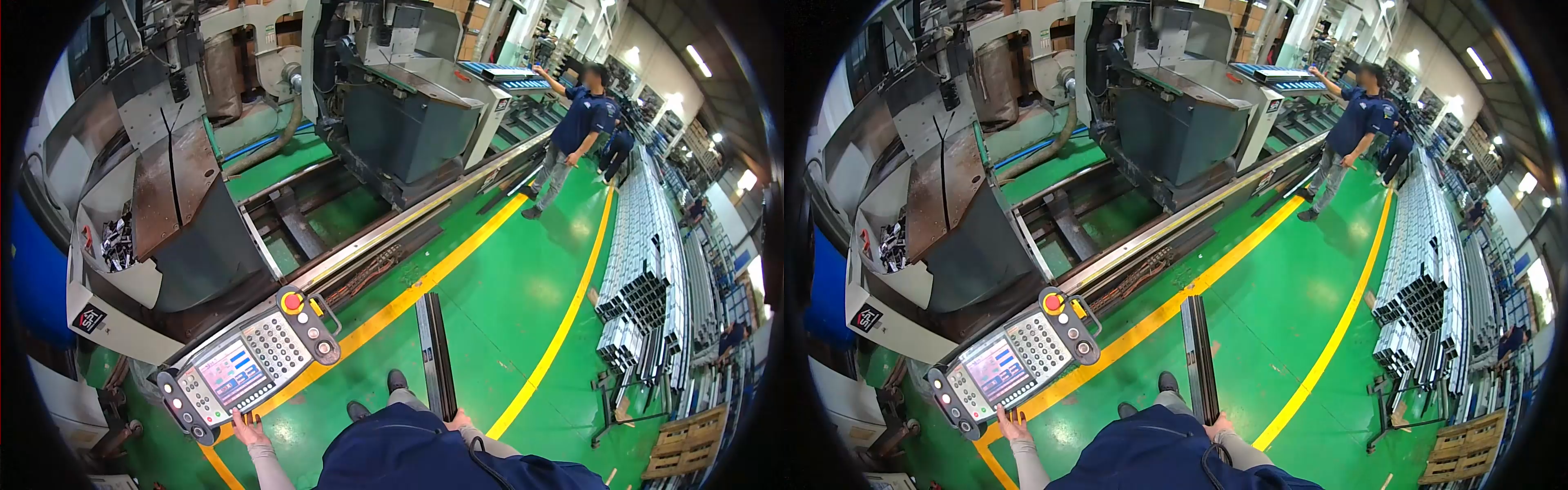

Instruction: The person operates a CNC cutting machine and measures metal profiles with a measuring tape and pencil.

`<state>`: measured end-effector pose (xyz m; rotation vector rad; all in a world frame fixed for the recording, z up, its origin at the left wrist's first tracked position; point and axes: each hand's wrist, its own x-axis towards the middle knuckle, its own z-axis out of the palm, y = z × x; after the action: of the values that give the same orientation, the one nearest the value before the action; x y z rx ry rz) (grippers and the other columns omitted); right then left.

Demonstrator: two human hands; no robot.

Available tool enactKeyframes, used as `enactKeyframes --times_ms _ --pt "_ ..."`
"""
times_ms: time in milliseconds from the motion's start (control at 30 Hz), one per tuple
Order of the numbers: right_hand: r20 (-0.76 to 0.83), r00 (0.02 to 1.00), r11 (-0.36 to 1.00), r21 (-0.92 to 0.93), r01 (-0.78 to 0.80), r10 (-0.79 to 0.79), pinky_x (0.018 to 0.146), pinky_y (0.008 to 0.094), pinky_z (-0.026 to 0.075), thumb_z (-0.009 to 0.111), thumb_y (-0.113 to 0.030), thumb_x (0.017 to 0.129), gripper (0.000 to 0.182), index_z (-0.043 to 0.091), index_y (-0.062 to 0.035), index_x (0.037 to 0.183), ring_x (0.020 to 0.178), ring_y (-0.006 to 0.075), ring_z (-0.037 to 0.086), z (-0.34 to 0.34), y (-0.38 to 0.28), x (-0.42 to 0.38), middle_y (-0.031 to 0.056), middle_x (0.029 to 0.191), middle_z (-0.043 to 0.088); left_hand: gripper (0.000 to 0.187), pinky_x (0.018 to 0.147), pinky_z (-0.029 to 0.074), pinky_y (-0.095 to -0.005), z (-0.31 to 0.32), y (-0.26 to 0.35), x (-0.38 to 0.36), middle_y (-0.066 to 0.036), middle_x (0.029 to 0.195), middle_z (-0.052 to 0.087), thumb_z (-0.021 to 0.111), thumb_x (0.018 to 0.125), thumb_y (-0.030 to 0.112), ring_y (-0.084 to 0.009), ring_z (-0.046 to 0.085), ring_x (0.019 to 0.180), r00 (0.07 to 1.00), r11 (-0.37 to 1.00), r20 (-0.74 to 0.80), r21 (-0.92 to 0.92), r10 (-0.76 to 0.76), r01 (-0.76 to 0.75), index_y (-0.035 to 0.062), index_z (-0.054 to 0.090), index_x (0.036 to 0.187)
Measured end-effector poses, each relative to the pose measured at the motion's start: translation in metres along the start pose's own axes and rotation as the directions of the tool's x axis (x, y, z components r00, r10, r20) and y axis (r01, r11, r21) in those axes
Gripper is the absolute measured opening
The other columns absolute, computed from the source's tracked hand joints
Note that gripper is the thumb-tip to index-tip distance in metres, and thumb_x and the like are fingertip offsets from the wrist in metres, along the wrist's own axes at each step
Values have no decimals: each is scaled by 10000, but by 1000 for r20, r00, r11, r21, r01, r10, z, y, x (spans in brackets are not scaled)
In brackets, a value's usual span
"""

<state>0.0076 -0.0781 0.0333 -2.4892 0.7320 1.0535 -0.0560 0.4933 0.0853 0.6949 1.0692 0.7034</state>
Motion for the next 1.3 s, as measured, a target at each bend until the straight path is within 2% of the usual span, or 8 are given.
enactKeyframes --times_ms 300,500,600,700,900,1000,1200,1300 --pt "17 1000 999 36 7 -7 961 434 491 788 -500 684 1048 275 11 1442 1159 415 570 -7 -2 -4 301 1264 550 509 752 392 -341 -1 -1 -3 2 1114 573 759 799 446 -171 516 1077 1000 1000 -5 -7 8 -8 161 542 1160" --pt "12 1000 999 43 -3 3 978 432 479 778 -533 674 1072 263 -1 1450 1173 407 562 -7 -1 -4 292 1278 544 523 781 381 -354 -1 0 -4 1 1138 571 763 797 436 -180 513 1086 1000 1000 4 -4 7 -7 168 532 1182" --pt "22 1000 999 31 -9 8 985 433 474 770 -564 664 1088 265 -9 1452 1178 406 559 -6 -2 0 293 1279 543 463 809 383 -371 1 1 -7 -12 1135 560 754 807 406 -177 501 1046 1000 1000 8 -3 19 -19 171 507 1120" --pt "11 1000 1000 28 8 -9 982 433 474 766 -587 652 1103 271 1 1444 1177 408 559 -1 3 6 293 1281 541 477 811 383 -372 3 2 -9 -14 1136 560 753 806 411 -177 503 1050 1000 1000 -4 -4 25 -25 169 504 1132" --pt "-33 999 999 52 12 -11 975 433 472 764 -593 643 1060 329 27 1385 1170 421 559 3 7 10 299 1253 555 536 786 378 -344 0 0 -4 7 1153 570 768 787 445 -169 518 1083 1000 1000 6 10 15 -15 178 516 1177" --pt "-117 991 994 79 70 -60 947 456 485 765 -645 609 1019 405 39 1274 1110 443 588 10 12 12 304 1167 597 475 803 383 -362 1 0 -6 -4 1140 565 746 814 410 -158 511 1044 1000 1000 -4 7 26 -26 172 505 1148" --pt "-122 992 997 75 33 -23 944 470 483 771 -637 607 1010 406 15 1286 1104 450 588 18 15 19 298 1159 603 471 789 379 -354 2 2 -8 7 1133 568 746 814 403 -150 512 1032 1000 999 -7 24 21 -21 177 507 1151" --pt "-66 996 997 58 59 -56 967 451 475 780 -569 644 1022 355 27 1357 1159 426 563 11 15 19 304 1241 558 470 787 378 -357 4 3 -9 7 1133 568 747 813 401 -152 513 1028 1000 999 -20 28 22 -21 173 510 1148"
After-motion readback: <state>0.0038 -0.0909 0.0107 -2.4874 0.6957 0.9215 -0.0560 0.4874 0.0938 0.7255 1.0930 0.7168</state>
